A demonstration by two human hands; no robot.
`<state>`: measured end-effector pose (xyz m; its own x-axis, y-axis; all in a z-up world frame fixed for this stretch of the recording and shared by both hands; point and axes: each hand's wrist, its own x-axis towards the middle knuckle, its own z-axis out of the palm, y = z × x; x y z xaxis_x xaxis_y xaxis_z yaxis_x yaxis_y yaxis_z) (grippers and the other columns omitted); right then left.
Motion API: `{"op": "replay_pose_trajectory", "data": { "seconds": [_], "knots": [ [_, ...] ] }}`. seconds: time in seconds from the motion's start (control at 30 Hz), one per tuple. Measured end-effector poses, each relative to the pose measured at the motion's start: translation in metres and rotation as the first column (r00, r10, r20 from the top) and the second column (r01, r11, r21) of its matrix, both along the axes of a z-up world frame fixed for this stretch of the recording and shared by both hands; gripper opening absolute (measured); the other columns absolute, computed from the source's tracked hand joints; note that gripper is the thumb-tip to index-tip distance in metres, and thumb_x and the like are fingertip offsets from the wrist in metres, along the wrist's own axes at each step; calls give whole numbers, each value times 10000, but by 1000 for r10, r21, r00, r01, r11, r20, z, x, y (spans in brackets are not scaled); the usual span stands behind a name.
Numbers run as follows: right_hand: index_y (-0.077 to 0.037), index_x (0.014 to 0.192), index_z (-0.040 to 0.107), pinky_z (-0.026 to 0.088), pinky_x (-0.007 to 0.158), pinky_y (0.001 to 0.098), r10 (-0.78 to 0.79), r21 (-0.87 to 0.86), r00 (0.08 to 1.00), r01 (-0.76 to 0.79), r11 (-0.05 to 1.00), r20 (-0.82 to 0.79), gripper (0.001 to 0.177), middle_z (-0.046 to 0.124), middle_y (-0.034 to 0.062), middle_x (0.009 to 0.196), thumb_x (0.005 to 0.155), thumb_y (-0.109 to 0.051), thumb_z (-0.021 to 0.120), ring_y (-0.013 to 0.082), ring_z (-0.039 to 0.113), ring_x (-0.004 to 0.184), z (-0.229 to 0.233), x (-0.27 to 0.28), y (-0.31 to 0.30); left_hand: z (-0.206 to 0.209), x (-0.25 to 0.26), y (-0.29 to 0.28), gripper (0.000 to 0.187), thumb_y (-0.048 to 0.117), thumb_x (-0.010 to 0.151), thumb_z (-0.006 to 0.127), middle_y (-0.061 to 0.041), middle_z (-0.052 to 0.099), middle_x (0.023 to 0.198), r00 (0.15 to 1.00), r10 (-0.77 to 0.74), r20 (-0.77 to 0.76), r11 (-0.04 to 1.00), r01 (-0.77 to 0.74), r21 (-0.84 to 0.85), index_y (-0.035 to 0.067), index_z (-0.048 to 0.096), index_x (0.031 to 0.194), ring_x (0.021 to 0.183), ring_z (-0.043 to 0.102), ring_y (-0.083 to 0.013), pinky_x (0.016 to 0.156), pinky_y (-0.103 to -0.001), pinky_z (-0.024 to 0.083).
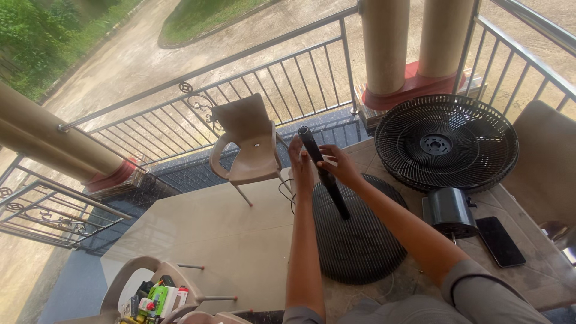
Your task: The person assembles a standing fan by inserting a metal pole into the base, attaching a plastic collar, and securing it with a screw. The fan head and motor remain disassembled on the table.
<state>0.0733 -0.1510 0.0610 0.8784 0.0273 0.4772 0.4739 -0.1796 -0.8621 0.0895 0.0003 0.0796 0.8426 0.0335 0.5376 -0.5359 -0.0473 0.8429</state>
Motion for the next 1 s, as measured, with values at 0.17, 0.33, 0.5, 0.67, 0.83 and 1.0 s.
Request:
{"op": "replay_pose_trajectory", "data": {
  "seconds": [0.17,0.33,0.5,0.67,0.83,1.0],
  "knots": [
    [-38,1359,528,529,1009,437,33,-57,990,-26,998,140,570,707,155,1252,923,-303,782,306,668,1208,51,12,4,-54,-24,-7,895,458,911,765,-187,481,1459,991,-100,-86,991,107,79,86,254,1544,1361,473,-349,1093,-434,395],
    [-61,1121,553,538,706,379,-21,-102,1000,23,995,19,434,700,99,893,947,-416,732,228,702,800,75,29,29,-86,-11,-19,572,285,973,726,-205,657,1343,979,139,-146,907,-66,416,50,490,1437,1272,624,-389,1069,-462,485],
    [-71,996,553,498,619,335,-32,-26,999,33,999,35,379,645,52,757,973,-408,725,175,621,668,72,40,39,-97,2,-17,589,162,953,687,-222,607,1360,979,104,-177,914,-24,405,33,431,1468,1268,583,-397,1045,-475,464],
    [-94,910,568,513,533,246,56,125,996,-64,990,64,325,628,-7,696,960,-370,731,77,612,585,78,41,42,-97,-5,-13,587,156,954,674,-186,636,1325,974,1,-225,949,70,306,68,428,1479,1242,627,-353,1025,-446,493],
    [-117,768,557,453,437,244,147,159,989,-141,977,-28,342,564,-32,548,944,-339,750,73,550,444,103,43,40,-87,-9,-18,399,169,971,694,-108,674,1124,950,-41,-310,957,126,261,88,522,1321,1063,683,-278,951,-405,532],
    [-132,711,544,442,427,248,341,234,939,-321,918,-47,352,521,-44,531,933,-294,765,77,538,426,124,44,29,-77,-15,-21,357,162,955,712,-67,646,1066,955,-64,-291,968,130,214,101,522,1251,996,663,-217,905,-390,538]
  ]
}}
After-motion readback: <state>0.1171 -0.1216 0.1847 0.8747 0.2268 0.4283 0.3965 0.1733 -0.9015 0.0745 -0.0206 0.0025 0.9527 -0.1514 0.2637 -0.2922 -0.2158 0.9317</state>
